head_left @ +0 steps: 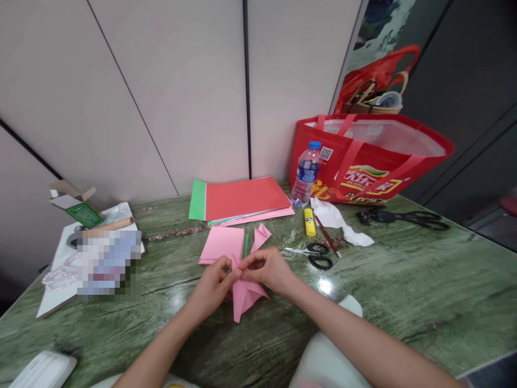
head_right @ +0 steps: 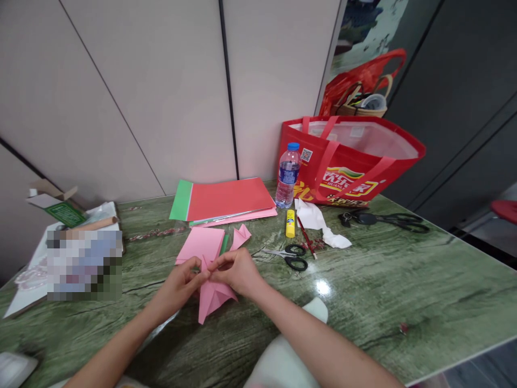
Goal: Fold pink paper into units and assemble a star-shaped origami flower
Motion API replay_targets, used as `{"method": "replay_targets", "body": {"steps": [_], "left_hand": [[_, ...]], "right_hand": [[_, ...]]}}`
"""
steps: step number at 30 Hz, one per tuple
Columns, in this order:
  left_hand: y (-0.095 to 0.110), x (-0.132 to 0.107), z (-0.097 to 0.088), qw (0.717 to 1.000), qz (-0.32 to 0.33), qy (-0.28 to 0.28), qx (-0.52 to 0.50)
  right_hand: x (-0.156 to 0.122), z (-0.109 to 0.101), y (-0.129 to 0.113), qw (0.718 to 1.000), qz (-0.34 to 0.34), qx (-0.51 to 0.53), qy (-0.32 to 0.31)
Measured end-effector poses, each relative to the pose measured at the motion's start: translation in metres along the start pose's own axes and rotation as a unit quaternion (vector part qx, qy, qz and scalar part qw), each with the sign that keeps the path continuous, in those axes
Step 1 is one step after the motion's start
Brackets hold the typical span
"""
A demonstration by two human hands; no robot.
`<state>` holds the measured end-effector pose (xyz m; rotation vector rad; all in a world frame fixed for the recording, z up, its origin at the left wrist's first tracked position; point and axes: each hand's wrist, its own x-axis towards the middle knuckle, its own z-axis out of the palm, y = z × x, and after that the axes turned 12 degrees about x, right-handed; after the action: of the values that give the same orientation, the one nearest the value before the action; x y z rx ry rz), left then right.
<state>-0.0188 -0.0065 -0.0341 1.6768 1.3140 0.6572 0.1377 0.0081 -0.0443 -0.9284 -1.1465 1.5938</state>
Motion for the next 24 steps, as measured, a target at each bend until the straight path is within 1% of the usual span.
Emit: {"method": "replay_targets", "body": {"steps": [3,5,8,12,15,18,20,22,24], "left_hand": [[0.004,0.001,-0.003,0.999,0.024,0.026,0.011],[0.009,0.001,-0.005,0.999,0.021,0.044,0.009],[0.014,0.0,-0.006,0.999,-0.011,0.04,-0.002],[0.013,-0.002,-0.004,0.998,-0.034,0.047,-0.026],[0.01,-0.003,-0.003,0.996,-0.03,0.056,-0.064],[0.009,-0.004,-0.001,0.989,-0.023,0.041,-0.138],[0.009,-0.004,0.0,0.985,-0.024,0.028,-0.17],[0.01,-0.005,0.001,0.985,-0.024,0.027,-0.168],[0.011,-0.005,0.002,0.989,-0.021,0.04,-0.143]], "right_hand": [[0.0,0.0,-0.001,1.0,0.007,0.004,-0.009],[0.0,0.001,-0.002,1.0,0.014,0.002,-0.011],[-0.001,0.003,-0.004,1.0,0.026,-0.001,-0.013],[-0.001,0.005,-0.004,0.999,0.04,0.001,-0.028],[-0.001,0.005,-0.005,0.998,0.044,-0.008,-0.033],[-0.001,0.004,-0.009,0.997,0.052,-0.003,-0.05],[-0.002,0.003,-0.011,0.996,0.059,0.008,-0.062],[-0.002,0.002,-0.012,0.996,0.062,0.019,-0.066],[-0.003,0.002,-0.012,0.996,0.058,0.028,-0.069]]}}
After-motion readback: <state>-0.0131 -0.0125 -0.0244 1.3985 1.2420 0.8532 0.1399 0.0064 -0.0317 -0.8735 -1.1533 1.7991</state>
